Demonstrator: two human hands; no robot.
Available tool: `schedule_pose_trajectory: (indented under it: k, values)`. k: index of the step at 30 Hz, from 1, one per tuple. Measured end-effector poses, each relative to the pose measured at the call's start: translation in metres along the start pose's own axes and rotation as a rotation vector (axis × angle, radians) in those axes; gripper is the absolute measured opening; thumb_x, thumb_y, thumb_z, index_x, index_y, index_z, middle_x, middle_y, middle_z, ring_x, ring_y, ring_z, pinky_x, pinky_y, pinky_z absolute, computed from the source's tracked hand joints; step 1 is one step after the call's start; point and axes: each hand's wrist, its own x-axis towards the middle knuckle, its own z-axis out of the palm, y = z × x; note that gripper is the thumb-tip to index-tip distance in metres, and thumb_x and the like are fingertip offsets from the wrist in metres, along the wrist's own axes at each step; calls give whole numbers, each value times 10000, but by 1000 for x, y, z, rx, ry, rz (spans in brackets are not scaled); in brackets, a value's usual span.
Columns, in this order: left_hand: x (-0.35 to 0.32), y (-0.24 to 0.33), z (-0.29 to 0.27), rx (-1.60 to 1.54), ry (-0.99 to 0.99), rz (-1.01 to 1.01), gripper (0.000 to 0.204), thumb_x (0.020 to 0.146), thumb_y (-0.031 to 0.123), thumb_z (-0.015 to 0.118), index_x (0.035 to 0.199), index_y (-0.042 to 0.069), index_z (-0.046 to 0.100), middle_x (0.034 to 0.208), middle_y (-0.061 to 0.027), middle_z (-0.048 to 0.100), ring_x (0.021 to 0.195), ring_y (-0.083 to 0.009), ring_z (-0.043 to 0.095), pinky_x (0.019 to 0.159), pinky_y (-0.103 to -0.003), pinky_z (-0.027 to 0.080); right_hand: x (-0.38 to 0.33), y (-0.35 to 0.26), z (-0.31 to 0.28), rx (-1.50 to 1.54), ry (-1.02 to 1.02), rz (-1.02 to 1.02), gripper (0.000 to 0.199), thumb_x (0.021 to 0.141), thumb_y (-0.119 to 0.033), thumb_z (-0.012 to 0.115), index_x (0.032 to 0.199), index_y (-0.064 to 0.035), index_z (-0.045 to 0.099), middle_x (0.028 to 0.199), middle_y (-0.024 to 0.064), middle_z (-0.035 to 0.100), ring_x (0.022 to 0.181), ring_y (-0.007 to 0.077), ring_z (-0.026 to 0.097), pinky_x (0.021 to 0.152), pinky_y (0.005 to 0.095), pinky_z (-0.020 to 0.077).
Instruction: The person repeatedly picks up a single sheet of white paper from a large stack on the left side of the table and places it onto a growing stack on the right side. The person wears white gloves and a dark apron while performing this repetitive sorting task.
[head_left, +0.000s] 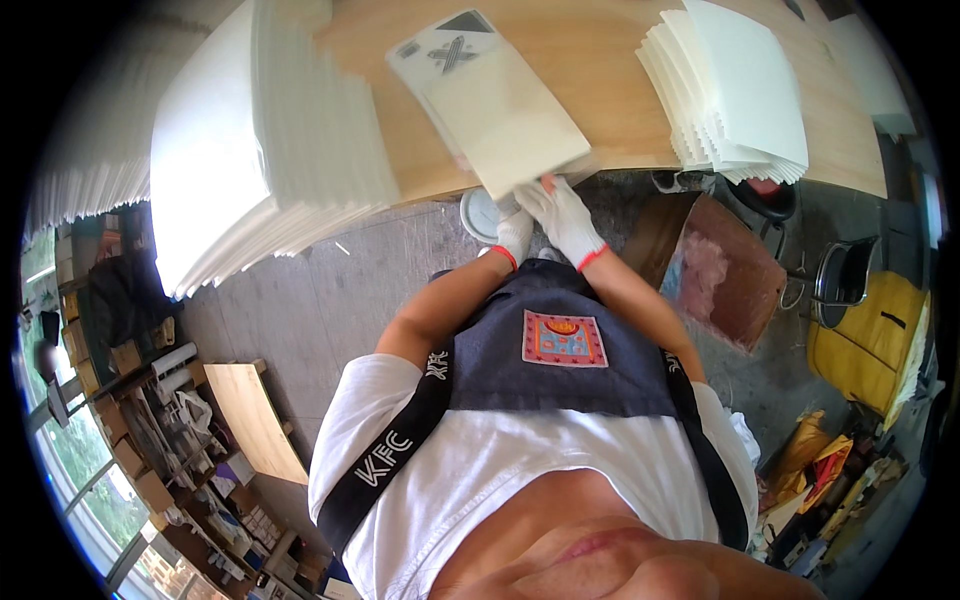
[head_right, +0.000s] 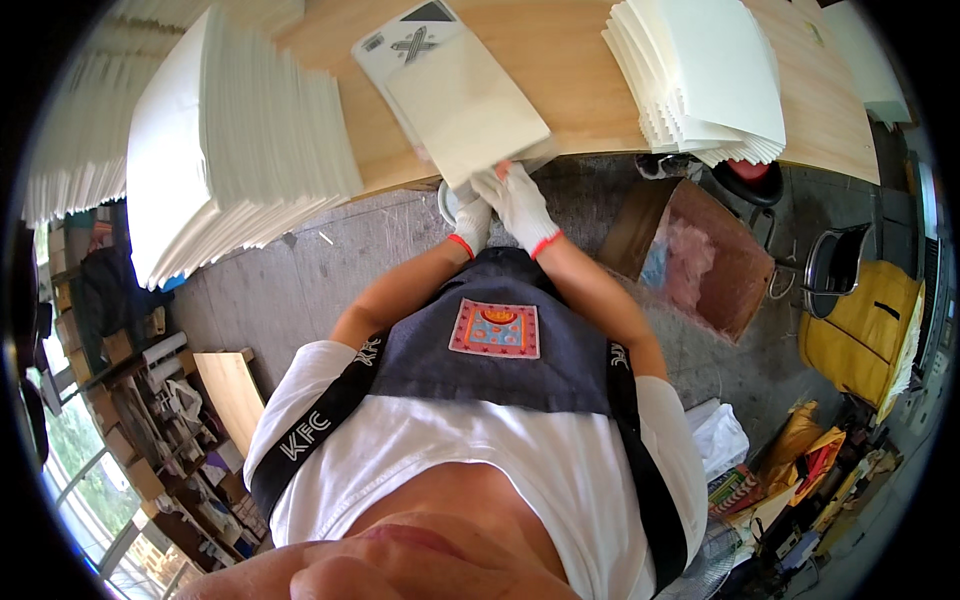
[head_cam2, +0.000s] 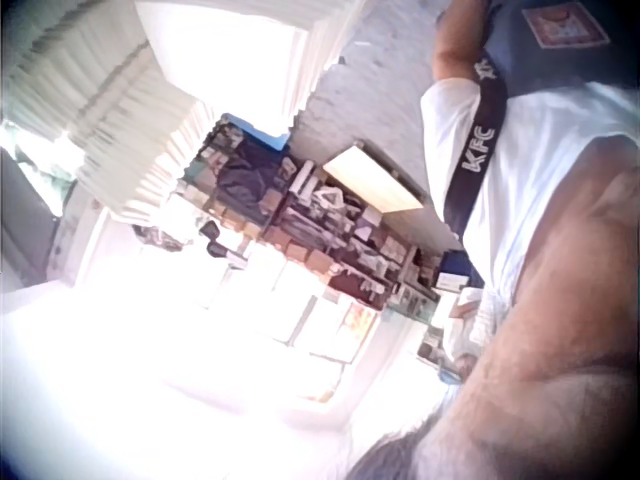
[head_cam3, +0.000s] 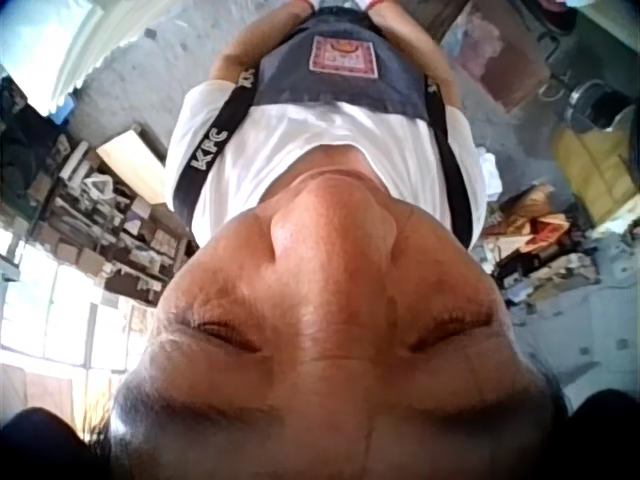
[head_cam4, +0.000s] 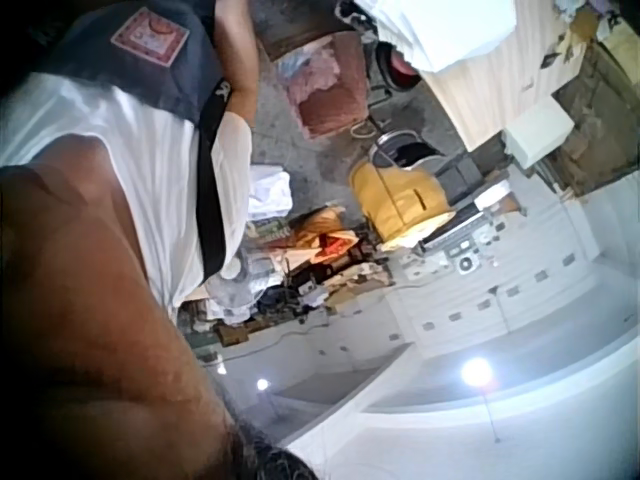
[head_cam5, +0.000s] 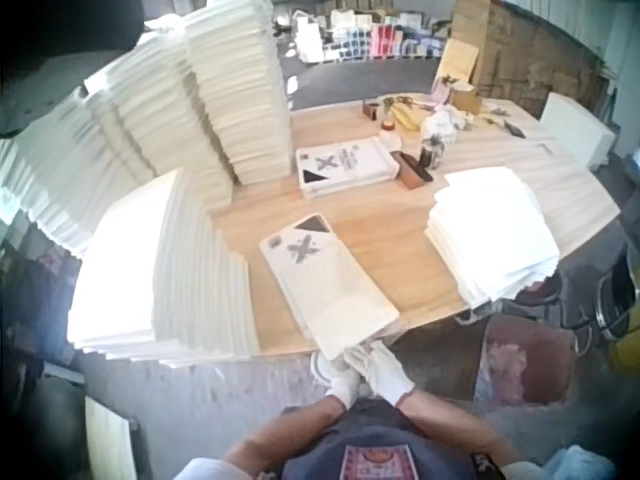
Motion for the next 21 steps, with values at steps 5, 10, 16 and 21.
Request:
schedule_pose_trajectory:
  k: [5,10,16,21]
  values:
    - [-1,24,-33,-153,-139,-277,261,842,126,509,1087,37,499,1034,-109,569,889,-251,595,697,-355,528,9,-24,5,-649,4,167,259,917,-203,422,1079,-13,492,797,126,601,703,224,627,588,304,527]
    - [-21,60,-69,-12,32,-147,246,874,204,535,1024,9,529,923,-122,617,790,-231,632,654,-330,538,-19,-27,37,-1506,-192,-92,224,817,-114,461,1020,-93,553,855,84,651,608,162,600,512,305,456]
    - [-18,79,-80,110,-67,-157,218,864,138,505,985,-35,560,901,-146,628,736,-226,645,619,-300,540,12,9,51,-2327,-501,-400,147,817,-212,469,933,-129,505,898,84,641,808,299,609,642,446,454]
    - [-16,79,-86,82,-40,-130,210,857,92,482,983,-51,571,882,-164,634,717,-229,645,611,-307,542,15,9,48,-2300,-685,-506,156,804,-239,492,904,-121,516,868,136,631,781,302,615,633,428,469]
